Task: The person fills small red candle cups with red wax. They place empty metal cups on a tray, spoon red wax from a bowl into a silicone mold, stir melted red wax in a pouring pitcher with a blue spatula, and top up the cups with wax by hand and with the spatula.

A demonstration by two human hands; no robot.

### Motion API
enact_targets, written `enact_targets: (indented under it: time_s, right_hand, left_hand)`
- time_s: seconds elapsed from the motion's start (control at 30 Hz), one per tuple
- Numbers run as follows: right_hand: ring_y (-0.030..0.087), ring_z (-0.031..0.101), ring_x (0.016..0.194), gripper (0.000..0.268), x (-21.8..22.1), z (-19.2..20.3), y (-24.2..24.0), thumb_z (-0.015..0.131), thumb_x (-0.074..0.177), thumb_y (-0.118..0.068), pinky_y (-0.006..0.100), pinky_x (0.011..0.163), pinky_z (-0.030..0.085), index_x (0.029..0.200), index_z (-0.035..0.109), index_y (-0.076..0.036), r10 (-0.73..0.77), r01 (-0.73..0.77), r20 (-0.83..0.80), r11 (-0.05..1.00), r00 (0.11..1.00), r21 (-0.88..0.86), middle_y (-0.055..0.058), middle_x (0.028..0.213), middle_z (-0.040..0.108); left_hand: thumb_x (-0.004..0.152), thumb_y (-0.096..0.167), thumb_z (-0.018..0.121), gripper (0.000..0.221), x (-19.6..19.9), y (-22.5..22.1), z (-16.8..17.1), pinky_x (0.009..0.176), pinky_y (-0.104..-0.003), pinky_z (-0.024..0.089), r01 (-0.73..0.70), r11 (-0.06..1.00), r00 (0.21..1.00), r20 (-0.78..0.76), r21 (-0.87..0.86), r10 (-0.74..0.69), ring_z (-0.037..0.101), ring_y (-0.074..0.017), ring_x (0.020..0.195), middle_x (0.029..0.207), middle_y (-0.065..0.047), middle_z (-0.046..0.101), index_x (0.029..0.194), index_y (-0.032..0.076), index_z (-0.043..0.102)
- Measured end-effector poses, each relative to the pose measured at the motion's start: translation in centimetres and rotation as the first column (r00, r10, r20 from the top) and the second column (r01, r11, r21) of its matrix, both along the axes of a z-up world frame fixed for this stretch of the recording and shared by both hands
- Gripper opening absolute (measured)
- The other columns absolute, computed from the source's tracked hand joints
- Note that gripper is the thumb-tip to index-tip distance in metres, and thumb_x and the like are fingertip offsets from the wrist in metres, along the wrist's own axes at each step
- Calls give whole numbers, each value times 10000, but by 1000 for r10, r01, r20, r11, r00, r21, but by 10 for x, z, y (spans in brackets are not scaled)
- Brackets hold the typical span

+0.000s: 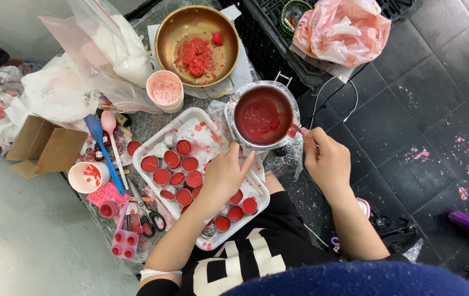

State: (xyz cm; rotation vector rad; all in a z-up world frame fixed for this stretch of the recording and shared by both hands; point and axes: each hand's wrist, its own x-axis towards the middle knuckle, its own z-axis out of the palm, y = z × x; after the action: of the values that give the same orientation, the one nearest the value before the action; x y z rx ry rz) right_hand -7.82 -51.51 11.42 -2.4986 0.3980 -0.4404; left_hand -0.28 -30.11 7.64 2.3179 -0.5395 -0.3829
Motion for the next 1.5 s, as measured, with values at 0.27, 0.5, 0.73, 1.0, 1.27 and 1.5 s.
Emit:
enact_targets:
  time_s: [0.27,0.5,0.73,1.0,1.27,1.5]
  right_hand:
    - [294,620,568,156,-3,0,8,636,1036,-136,414,522,455,898,607,-71,-31,26,-30,988,999,-153,92,694,629]
    - [309,670,658,120,-5,-2,6,593,1038,-103,411,551,486,929,563,-65,28,-26,16,993,1000,-116,89,818,702]
    - [332,670,632,126,-2,4,10,600,1043,-105,437,567,492,940,573,-38,16,-19,-138,1000,990,-17,127,801,709]
    - [299,762,806,89,11,6,10,614,1016,-110,373,647,584,1008,580,-28,144,-129,-45,963,989,235,136,1020,764]
    - [203,774,705,171,22,20,9,641,996,-151,299,633,574,1144,680,-76,92,-30,-199,954,976,297,103,830,777]
    - [109,761,689,160,35,19,-4,767,946,-225,228,584,535,1025,777,-87,64,-59,-19,981,998,183,48,764,760]
  left_hand:
    - [984,383,615,391,-1,-2,5,595,-509,528,-2,1000,997,-77,-25,0,686,-414,640,656,-210,666,990,-6,573]
    - [982,365,614,395,1,-2,0,618,-515,528,17,995,994,-109,-103,-28,688,-429,683,709,-234,676,980,-25,557]
    - [985,377,596,416,-2,-3,3,621,-528,522,7,994,985,-171,-107,-25,686,-440,684,695,-247,668,1017,-35,551]
    - [979,405,609,425,-7,0,-10,580,-505,534,29,999,997,-76,-32,-32,692,-415,654,686,-209,683,1008,-17,570]
    - [979,435,593,447,-4,-3,-7,551,-504,535,-1,999,998,-68,49,5,700,-399,632,657,-198,683,1068,-3,576]
    - [981,449,583,464,-7,-6,-12,533,-511,534,0,995,999,-49,98,5,694,-401,595,635,-197,680,1086,-3,578]
